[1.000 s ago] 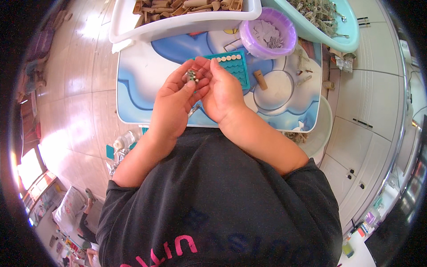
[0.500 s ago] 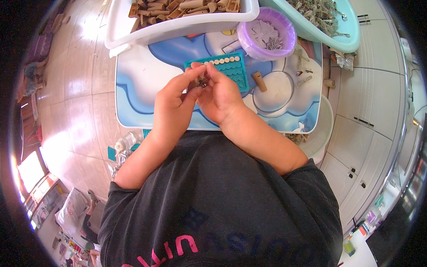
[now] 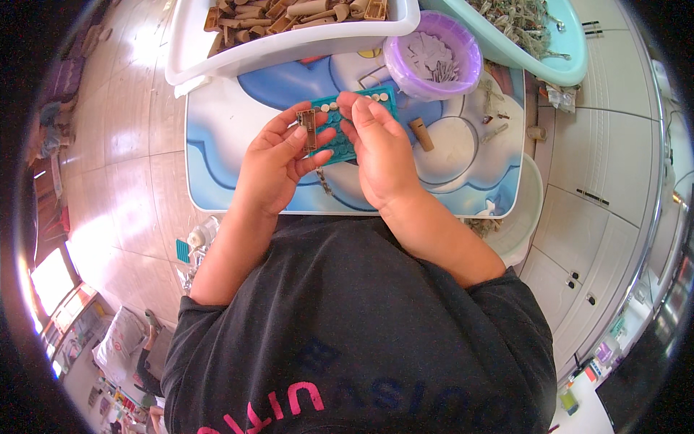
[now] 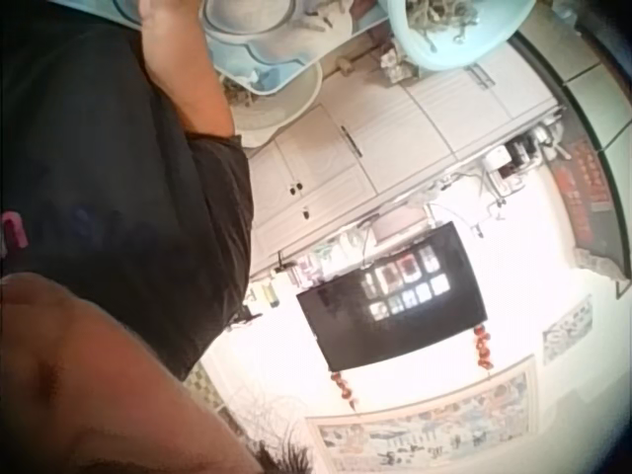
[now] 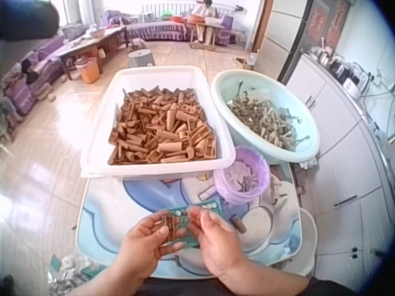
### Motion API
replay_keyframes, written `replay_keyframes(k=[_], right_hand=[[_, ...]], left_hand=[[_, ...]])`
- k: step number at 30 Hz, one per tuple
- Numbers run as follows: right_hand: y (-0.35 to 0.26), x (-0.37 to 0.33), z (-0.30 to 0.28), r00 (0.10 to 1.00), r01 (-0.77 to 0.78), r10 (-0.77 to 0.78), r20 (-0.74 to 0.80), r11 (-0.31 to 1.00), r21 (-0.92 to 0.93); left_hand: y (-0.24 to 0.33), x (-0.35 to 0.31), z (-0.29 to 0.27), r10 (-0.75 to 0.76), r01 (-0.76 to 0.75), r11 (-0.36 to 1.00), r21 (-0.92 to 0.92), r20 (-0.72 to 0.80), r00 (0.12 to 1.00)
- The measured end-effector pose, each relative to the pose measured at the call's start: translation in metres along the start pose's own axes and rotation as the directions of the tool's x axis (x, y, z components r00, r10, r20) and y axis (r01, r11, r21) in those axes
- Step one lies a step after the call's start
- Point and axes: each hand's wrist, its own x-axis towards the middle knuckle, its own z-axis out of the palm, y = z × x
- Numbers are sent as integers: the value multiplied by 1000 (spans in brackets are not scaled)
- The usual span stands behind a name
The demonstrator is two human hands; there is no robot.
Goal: The person assembles small electronic components by taking wires, parts, and caps from containers and inserting them into plastic casings by hand.
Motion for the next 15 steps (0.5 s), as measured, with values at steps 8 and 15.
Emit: replay_keyframes(k=[8,15], right_hand=[[-1,-2,0,994,104,-100,33,987,-126],[4,-1,-11,979,189,-113,169,817,-546]], left_hand=[[-5,1,1,16,-16,1000,19,-3,1000],[-9,-9,6,182,-178,948,263,9,983]])
